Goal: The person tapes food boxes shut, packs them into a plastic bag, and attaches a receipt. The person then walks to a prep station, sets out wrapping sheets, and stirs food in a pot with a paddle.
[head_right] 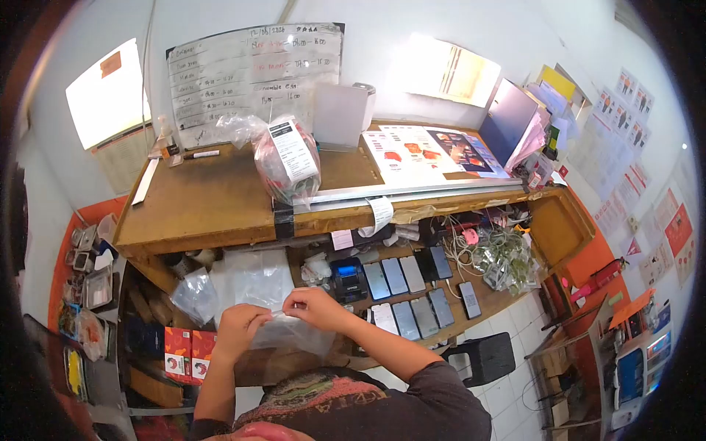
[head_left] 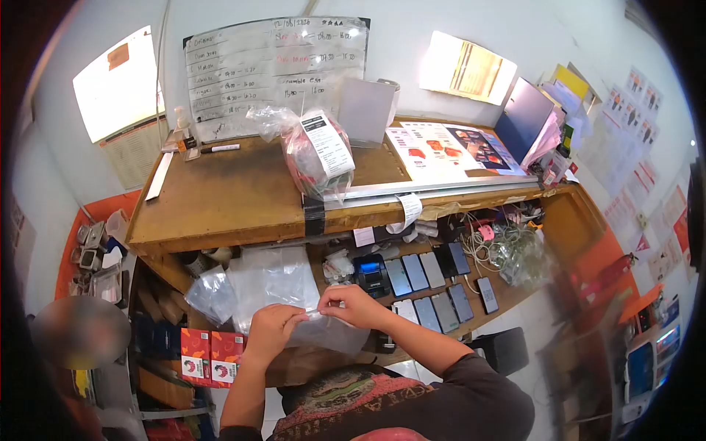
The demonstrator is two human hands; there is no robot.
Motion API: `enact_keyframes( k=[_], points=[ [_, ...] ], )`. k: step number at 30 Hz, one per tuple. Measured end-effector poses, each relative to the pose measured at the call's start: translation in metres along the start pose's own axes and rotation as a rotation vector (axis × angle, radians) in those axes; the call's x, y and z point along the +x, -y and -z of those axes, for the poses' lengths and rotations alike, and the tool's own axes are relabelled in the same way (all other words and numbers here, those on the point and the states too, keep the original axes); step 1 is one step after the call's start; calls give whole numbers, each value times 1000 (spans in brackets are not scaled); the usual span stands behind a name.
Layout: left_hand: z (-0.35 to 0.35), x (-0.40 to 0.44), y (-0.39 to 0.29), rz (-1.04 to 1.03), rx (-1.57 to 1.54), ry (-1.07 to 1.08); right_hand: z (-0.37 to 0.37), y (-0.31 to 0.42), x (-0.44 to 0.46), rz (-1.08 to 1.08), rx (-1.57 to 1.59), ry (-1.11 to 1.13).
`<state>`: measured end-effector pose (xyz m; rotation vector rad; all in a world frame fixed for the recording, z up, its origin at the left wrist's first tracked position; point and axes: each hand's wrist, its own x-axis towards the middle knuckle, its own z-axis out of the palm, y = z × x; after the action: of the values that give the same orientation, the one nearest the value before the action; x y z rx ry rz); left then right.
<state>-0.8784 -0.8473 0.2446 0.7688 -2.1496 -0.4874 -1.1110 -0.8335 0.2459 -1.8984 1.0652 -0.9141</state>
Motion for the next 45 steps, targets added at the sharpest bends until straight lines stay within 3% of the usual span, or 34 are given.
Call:
enact_keyframes(
  k=[2, 4, 6, 7, 9, 12, 13, 15, 17, 19, 21, 24, 27, 33, 35, 37, 41, 42, 44, 45],
  points=[
    [-2, 1, -3, 204, -195, 37, 5, 0, -2, 29, 4, -3],
    [-1, 7, -8, 183, -140, -2, 4, 3, -3, 55, 7, -4],
    [-1, 10, -16, 160, -87, -41, 2, 11, -3, 71, 91, 134],
    [-3, 7, -21, 199, -203, 37, 3, 10, -1, 75, 90, 131],
    [-3, 5, -22, 235, -315, 118, 4, 2, 3, -29, 14, -87],
    [-7, 6, -14, 271, -205, -89, -15, 0, -1, 62, 50, 27],
    [-12, 3, -9, 239, -189, -25, -19, 5, -3, 94, 100, 110],
    [-11, -1, -9, 204, -168, 45, -12, -2, 2, 116, 85, 57],
    [-7, 0, -16, 280, -278, -28, -2, -10, 5, -26, 89, -77],
    [-7, 3, -12, 308, -265, -6, -8, -8, 5, 52, 84, -29],
    [-7, 1, -6, 339, -249, 26, -13, -2, 2, -39, 177, 100],
    [-8, -2, 1, 352, -380, 49, 4, -8, 7, -147, 118, 8],
    [-14, -4, 7, 422, -314, -60, -12, -18, 4, 13, 172, 129],
    [-16, 1, -1, 377, -503, -76, 0, -23, 6, 81, 166, 43],
    [-12, -5, 11, 430, -286, -42, -1, -15, 2, 32, 188, 101],
    [-13, -11, 10, 453, -308, -32, -7, -29, 2, -91, 222, 4],
    [-16, -11, 3, 599, -428, -126, -27, -34, -4, 1, 255, 92],
    [-18, -11, -1, 601, -427, -127, -29, -29, -4, 3, 250, 28],
    [-22, -14, -11, 400, -409, 27, -26, -30, -1, -10, 213, -196],
    [-19, -12, -12, 399, -412, 24, -26, -31, -1, -10, 210, -193]
  ],
)
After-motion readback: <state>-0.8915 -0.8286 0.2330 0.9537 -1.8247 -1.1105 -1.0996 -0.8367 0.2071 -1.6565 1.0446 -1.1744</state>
